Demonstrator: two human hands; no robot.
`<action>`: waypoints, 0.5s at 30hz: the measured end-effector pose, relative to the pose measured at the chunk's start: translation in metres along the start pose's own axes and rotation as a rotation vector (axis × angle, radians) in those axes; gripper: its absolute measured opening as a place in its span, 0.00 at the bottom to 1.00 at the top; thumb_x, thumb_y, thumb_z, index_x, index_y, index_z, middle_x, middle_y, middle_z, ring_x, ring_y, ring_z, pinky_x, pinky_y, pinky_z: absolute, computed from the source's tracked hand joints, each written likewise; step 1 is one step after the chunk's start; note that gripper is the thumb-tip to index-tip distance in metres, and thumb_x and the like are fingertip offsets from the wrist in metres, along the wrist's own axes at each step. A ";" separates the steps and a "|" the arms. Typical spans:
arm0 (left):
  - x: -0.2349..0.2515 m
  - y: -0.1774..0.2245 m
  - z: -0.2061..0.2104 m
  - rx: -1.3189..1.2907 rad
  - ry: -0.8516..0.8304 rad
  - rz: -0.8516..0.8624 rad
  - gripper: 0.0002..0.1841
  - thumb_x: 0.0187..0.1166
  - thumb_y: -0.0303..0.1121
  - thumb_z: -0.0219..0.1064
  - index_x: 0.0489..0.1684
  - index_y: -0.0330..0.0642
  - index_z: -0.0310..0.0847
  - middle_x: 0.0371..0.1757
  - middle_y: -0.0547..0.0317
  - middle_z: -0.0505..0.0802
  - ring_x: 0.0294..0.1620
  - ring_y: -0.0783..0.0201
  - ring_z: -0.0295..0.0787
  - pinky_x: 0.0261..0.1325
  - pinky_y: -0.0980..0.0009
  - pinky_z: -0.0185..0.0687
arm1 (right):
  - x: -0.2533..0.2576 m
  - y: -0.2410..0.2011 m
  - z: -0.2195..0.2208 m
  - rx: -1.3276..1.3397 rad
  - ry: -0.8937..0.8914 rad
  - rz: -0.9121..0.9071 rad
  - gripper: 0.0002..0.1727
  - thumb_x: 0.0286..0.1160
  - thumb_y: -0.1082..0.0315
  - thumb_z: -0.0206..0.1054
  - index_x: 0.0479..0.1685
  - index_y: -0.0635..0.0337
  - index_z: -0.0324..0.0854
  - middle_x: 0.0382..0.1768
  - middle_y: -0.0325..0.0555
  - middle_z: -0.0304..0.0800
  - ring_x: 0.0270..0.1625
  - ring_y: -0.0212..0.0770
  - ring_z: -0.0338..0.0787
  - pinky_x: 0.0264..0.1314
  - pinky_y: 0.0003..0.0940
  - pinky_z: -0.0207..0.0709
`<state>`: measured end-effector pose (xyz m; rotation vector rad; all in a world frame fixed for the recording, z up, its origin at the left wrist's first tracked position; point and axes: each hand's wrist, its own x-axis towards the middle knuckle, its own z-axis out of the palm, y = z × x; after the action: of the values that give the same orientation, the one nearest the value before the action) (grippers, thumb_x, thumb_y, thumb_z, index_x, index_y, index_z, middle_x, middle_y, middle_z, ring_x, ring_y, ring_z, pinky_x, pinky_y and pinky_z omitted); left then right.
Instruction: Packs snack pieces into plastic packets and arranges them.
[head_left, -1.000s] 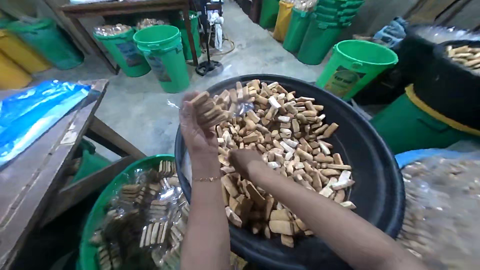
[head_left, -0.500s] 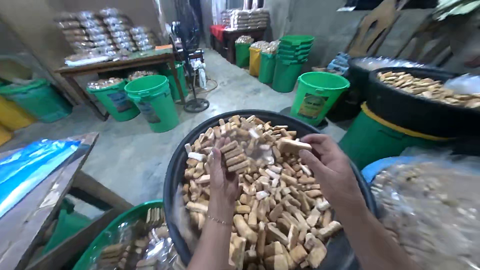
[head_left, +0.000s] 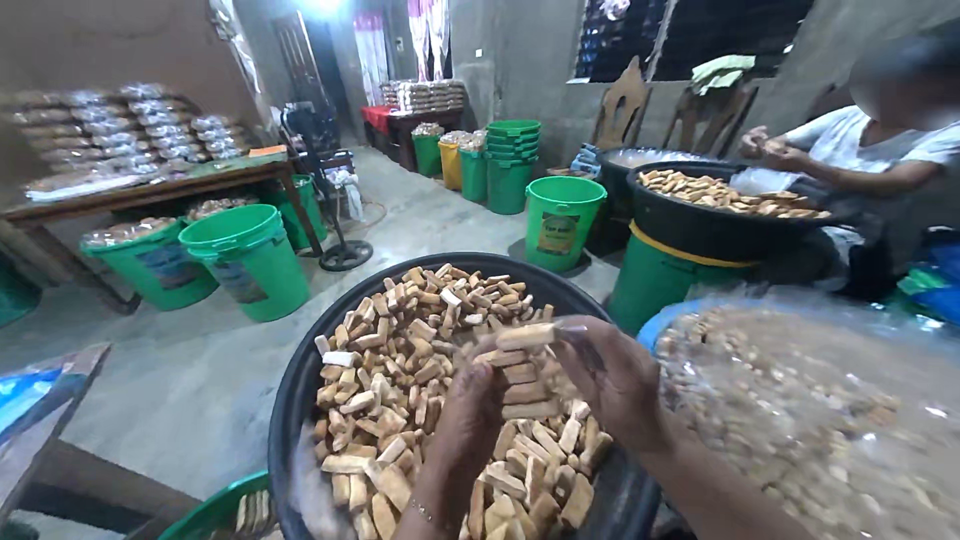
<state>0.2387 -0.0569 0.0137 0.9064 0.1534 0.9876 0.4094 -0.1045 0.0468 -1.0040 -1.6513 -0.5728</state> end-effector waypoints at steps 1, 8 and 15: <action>-0.001 -0.003 0.008 0.007 0.004 -0.027 0.27 0.78 0.49 0.71 0.68 0.41 0.71 0.49 0.60 0.95 0.50 0.64 0.95 0.58 0.63 0.91 | -0.005 -0.001 -0.005 -0.022 -0.002 0.002 0.12 0.90 0.63 0.59 0.51 0.61 0.84 0.37 0.49 0.89 0.40 0.34 0.89 0.50 0.21 0.83; 0.022 -0.015 0.038 0.263 0.205 0.007 0.20 0.90 0.29 0.47 0.80 0.36 0.62 0.44 0.58 0.93 0.40 0.65 0.95 0.45 0.67 0.94 | -0.014 0.014 -0.091 0.441 -0.585 0.500 0.17 0.87 0.58 0.57 0.51 0.57 0.90 0.63 0.45 0.85 0.64 0.28 0.86 0.61 0.23 0.84; 0.056 -0.046 0.078 0.466 -0.272 -0.242 0.20 0.91 0.39 0.51 0.74 0.39 0.70 0.50 0.63 0.94 0.46 0.69 0.94 0.49 0.69 0.93 | -0.035 0.037 -0.153 0.677 -0.777 0.882 0.16 0.79 0.73 0.52 0.50 0.59 0.88 0.31 0.24 0.83 0.23 0.12 0.69 0.26 0.12 0.63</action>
<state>0.3391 -0.0704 0.0459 1.4032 0.2619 0.6016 0.5249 -0.2158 0.0575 -1.3428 -1.6083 1.0103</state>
